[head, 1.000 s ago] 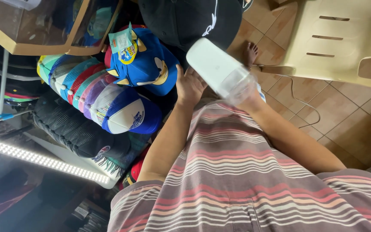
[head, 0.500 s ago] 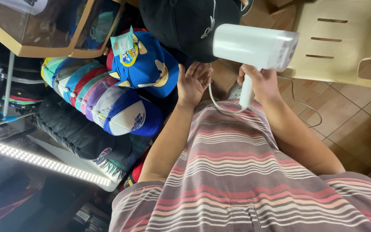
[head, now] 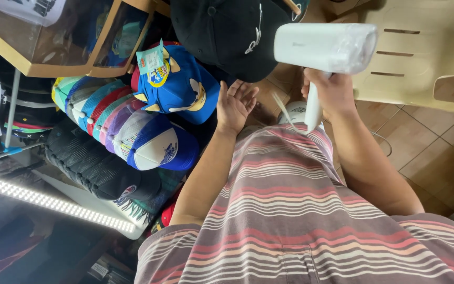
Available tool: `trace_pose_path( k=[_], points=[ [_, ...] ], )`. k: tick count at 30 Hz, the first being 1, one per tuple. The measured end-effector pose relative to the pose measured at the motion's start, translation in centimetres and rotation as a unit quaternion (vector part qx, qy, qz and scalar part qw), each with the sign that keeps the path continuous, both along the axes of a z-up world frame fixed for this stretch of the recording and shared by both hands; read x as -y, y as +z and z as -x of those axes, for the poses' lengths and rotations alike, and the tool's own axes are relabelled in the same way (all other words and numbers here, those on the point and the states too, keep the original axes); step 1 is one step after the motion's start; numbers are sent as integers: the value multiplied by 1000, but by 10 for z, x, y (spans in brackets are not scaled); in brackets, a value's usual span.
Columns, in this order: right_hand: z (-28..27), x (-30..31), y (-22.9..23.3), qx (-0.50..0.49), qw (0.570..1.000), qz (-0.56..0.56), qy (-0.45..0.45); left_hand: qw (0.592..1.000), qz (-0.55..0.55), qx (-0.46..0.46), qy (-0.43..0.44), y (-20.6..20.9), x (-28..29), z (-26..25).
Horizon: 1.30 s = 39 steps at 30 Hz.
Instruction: Cleaning a black baseball cap using a brush and a hair dryer
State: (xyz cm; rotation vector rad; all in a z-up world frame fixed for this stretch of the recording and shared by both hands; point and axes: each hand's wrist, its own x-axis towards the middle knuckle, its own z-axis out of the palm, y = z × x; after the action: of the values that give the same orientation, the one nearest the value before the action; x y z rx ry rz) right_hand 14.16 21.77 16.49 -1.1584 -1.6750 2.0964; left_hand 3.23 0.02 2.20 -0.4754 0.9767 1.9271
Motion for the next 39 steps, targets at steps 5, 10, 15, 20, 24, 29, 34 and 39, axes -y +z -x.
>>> trace_pose_path(
  k=[5,10,15,20,24,29,34,39],
  points=[
    [6,-5,-2,57,994,-83,46,1000,-10,-4,-3,3,2,0],
    [15,-27,-36,10,1000,0,0,999,30,22,9,23,-7,10],
    [25,-45,-27,-10,995,102,-3,998,62,28,7,27,-13,20],
    [35,-63,-22,9,981,193,-23,996,86,18,9,32,-15,28],
    [44,-81,-23,23,996,34,73,987,160,9,-5,39,-17,37],
    [64,-116,-25,-4,985,88,146,988,148,-28,42,3,-11,42],
    [90,-143,-41,-4,984,65,165,980,181,-45,65,-26,-18,30],
    [136,-175,-43,24,967,54,246,977,172,-57,108,-1,-44,30]
  ],
)
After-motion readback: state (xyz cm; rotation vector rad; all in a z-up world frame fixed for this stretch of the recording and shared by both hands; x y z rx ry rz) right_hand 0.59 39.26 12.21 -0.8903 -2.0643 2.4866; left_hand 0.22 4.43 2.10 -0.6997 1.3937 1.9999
